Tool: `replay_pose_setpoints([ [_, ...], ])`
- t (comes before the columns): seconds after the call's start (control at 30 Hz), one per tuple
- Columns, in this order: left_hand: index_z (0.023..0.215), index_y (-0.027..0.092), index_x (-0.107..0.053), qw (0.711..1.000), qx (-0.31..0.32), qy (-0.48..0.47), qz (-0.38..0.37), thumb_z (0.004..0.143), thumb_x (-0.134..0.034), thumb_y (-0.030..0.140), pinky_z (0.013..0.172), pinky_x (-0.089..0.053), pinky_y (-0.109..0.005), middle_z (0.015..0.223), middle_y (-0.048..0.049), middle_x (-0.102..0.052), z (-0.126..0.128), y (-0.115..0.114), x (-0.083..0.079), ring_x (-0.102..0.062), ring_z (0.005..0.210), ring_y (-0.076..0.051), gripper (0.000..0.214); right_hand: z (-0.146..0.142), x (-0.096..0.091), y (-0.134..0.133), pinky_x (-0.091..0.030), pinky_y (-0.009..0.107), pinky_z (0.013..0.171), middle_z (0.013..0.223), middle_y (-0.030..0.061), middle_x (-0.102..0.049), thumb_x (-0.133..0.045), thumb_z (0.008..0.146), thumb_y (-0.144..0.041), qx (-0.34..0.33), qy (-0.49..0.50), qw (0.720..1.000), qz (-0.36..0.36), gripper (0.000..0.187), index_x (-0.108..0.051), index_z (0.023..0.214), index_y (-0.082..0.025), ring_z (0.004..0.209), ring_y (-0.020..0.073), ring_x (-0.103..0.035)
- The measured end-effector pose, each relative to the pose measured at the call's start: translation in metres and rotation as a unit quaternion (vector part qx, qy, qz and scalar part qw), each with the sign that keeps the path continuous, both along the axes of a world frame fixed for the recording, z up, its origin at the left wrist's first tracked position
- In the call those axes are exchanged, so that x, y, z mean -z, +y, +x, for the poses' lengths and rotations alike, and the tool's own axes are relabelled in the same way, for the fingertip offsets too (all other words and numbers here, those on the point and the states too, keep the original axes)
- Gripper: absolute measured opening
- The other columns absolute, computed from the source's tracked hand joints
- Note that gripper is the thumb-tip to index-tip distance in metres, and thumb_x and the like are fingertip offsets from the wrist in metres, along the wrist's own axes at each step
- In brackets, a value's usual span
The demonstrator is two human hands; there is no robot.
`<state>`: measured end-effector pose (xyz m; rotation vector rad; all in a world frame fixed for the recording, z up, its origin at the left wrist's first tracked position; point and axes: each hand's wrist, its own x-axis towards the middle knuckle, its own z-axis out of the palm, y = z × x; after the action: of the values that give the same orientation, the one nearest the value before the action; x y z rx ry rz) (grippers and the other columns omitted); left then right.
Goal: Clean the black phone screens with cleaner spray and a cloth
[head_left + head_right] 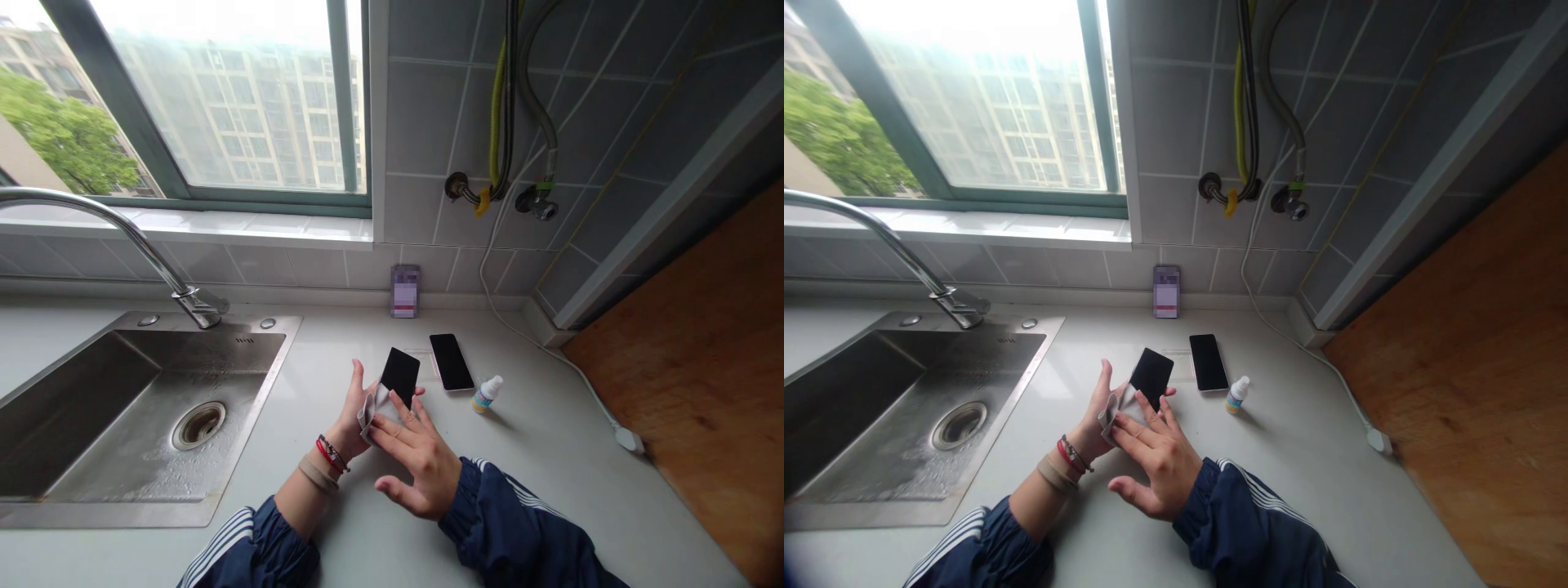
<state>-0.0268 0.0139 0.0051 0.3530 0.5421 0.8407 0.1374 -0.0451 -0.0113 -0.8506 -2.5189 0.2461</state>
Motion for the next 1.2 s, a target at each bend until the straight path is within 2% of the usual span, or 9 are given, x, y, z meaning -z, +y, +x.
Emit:
replay_pose_setpoints([
  [0.17,0.145,0.012,-0.052,0.996,0.074,0.057,0.001,0.085,-0.035,0.087,0.083,-0.058,-0.042,0.115,-0.0199,-0.073,0.005,-0.007,0.002,-0.073,0.097,-0.034,0.098,0.013,0.008,0.021,-0.02,0.071,0.119,0.167,0.0074,-0.028,-0.036,0.106,-0.052,0.127,0.002,0.992,0.018,0.067,-0.022,0.163,-0.021,0.157,0.0373,-0.005],
  [0.33,0.149,0.019,-0.045,0.985,0.155,0.073,0.012,0.084,-0.03,0.088,0.064,-0.06,-0.043,0.106,-0.0172,-0.074,0.006,-0.009,0.001,-0.075,0.079,-0.033,0.096,0.022,0.009,0.032,-0.02,0.073,0.118,0.167,0.007,-0.028,-0.035,0.106,-0.047,0.228,0.033,0.973,0.028,0.065,-0.017,0.164,-0.024,0.157,0.0373,-0.006],
  [0.4,0.147,0.017,-0.049,0.987,0.138,0.086,0.019,0.086,-0.031,0.086,0.068,-0.06,-0.042,0.104,-0.0169,-0.075,0.005,-0.009,0.001,-0.075,0.081,-0.032,0.093,0.02,0.008,0.029,-0.018,0.073,0.118,0.166,0.0078,-0.029,-0.038,0.105,-0.048,0.203,0.035,0.978,0.029,0.067,-0.018,0.164,-0.023,0.157,0.0375,-0.007],
  [0.57,0.134,0.007,-0.061,0.993,0.087,0.083,-0.002,0.085,-0.032,0.088,0.084,-0.057,-0.041,0.104,-0.0205,-0.076,0.005,-0.007,0.003,-0.073,0.099,-0.035,0.099,0.01,0.007,0.016,-0.012,0.07,0.122,0.162,0.0082,-0.04,-0.047,0.101,-0.048,0.064,0.011,0.997,0.037,0.067,-0.032,0.16,-0.021,0.157,0.0358,-0.012],
  [0.63,0.133,0.006,-0.061,0.992,0.091,0.082,-0.004,0.084,-0.031,0.088,0.082,-0.057,-0.041,0.103,-0.0207,-0.076,0.004,-0.007,0.003,-0.073,0.098,-0.035,0.1,0.011,0.007,0.017,-0.014,0.07,0.121,0.161,0.0075,-0.042,-0.048,0.101,-0.046,0.07,0.012,0.997,0.041,0.064,-0.035,0.159,-0.022,0.157,0.0359,-0.012],
  [0.8,0.146,0.019,-0.05,0.983,0.148,0.103,0.027,0.086,-0.033,0.086,0.061,-0.058,-0.038,0.102,-0.0163,-0.076,0.005,-0.01,0.002,-0.075,0.079,-0.031,0.092,0.02,0.008,0.03,-0.02,0.071,0.119,0.162,0.0054,-0.038,-0.04,0.105,-0.037,0.196,0.037,0.979,0.04,0.057,-0.033,0.16,-0.025,0.158,0.0346,-0.008],
  [0.87,0.148,0.02,-0.048,0.981,0.154,0.117,0.026,0.085,-0.035,0.086,0.058,-0.057,-0.037,0.101,-0.0157,-0.076,0.005,-0.01,0.001,-0.075,0.077,-0.031,0.092,0.02,0.008,0.031,-0.02,0.071,0.119,0.163,0.0057,-0.037,-0.039,0.106,-0.037,0.208,0.044,0.977,0.032,0.057,-0.032,0.16,-0.024,0.158,0.0346,-0.007],
  [1.07,0.134,0.003,-0.06,0.988,0.079,0.131,-0.011,0.084,-0.035,0.088,0.067,-0.057,-0.035,0.093,-0.0205,-0.077,0.001,-0.006,0.003,-0.075,0.088,-0.033,0.102,0.007,0.003,0.014,-0.015,0.069,0.122,0.163,0.0083,-0.036,-0.05,0.099,-0.05,0.058,0.003,0.998,0.013,0.069,-0.035,0.159,-0.018,0.158,0.0357,-0.007],
  [1.2,0.131,0.003,-0.061,0.992,0.06,0.111,-0.014,0.084,-0.037,0.088,0.074,-0.058,-0.036,0.094,-0.0207,-0.077,0.0,-0.006,0.001,-0.075,0.094,-0.033,0.101,0.005,0.002,0.009,-0.015,0.07,0.121,0.161,0.0081,-0.041,-0.055,0.096,-0.046,0.048,0.002,0.999,0.025,0.068,-0.041,0.156,-0.019,0.157,0.0365,-0.007],
])
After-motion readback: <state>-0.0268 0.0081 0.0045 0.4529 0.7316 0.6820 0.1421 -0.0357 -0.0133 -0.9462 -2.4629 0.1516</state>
